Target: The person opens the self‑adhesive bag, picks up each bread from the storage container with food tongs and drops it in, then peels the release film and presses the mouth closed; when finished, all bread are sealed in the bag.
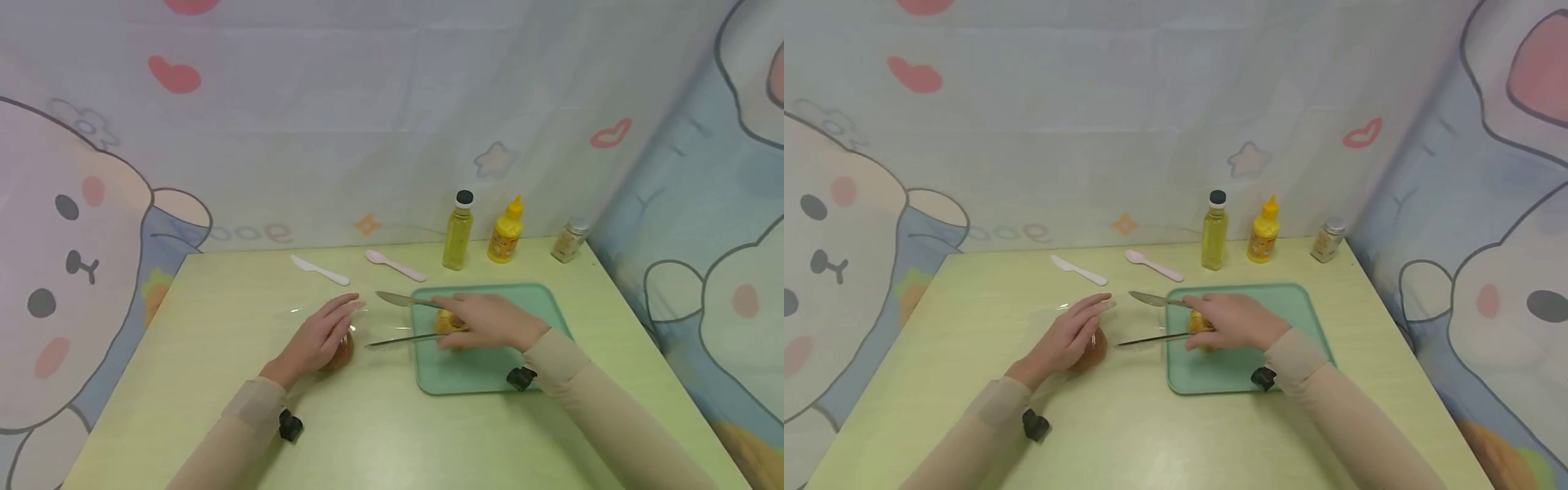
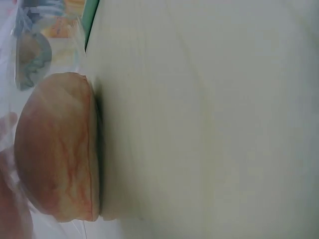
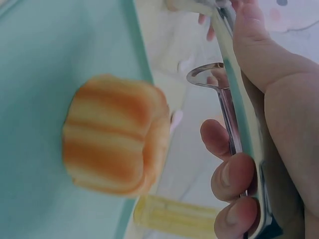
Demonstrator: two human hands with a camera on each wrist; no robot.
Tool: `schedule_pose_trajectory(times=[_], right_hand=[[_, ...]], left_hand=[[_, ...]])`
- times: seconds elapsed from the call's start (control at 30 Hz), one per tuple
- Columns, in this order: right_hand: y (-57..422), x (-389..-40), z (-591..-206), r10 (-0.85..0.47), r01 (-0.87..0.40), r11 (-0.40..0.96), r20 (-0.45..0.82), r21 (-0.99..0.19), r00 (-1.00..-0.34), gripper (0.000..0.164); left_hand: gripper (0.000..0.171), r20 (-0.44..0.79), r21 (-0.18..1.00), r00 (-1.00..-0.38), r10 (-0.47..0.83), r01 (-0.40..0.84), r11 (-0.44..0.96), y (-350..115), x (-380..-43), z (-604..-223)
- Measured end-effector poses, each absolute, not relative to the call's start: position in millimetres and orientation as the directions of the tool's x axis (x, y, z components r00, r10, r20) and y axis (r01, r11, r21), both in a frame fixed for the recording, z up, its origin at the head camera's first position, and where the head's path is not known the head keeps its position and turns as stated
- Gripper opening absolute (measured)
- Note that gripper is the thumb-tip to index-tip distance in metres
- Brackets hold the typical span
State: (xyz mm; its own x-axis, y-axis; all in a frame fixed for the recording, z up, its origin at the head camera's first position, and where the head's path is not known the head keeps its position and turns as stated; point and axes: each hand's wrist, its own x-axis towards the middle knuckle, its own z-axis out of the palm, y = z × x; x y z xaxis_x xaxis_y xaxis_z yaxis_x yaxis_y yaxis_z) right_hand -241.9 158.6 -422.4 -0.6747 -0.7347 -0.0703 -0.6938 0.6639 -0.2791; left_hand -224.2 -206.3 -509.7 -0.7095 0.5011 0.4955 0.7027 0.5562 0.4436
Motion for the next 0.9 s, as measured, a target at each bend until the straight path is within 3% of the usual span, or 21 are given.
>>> schedule_pose_trajectory(times=[0.33, 0.57, 0.9], right_hand=[[201.4, -235.3, -422.3, -0.686, -0.663, 0.703, -0.001, -0.257, -0.728, 0.084], [234.8, -229.5, -426.8, -0.634, -0.615, 0.75, -0.001, -0.244, -0.773, 0.083], [270.2, -219.5, -439.0, -0.56, -0.53, 0.794, -0.021, -0.296, -0.828, 0.079]], left_hand=[[0.04, 0.546, 0.374, -0.661, 0.515, 0.742, 0.556, -217.7, -226.5, -515.9], [0.038, 0.505, 0.389, -0.697, 0.509, 0.71, 0.587, -219.1, -219.9, -513.4], [0.036, 0.423, 0.511, -0.777, 0.465, 0.629, 0.586, -212.1, -216.3, -507.2]])
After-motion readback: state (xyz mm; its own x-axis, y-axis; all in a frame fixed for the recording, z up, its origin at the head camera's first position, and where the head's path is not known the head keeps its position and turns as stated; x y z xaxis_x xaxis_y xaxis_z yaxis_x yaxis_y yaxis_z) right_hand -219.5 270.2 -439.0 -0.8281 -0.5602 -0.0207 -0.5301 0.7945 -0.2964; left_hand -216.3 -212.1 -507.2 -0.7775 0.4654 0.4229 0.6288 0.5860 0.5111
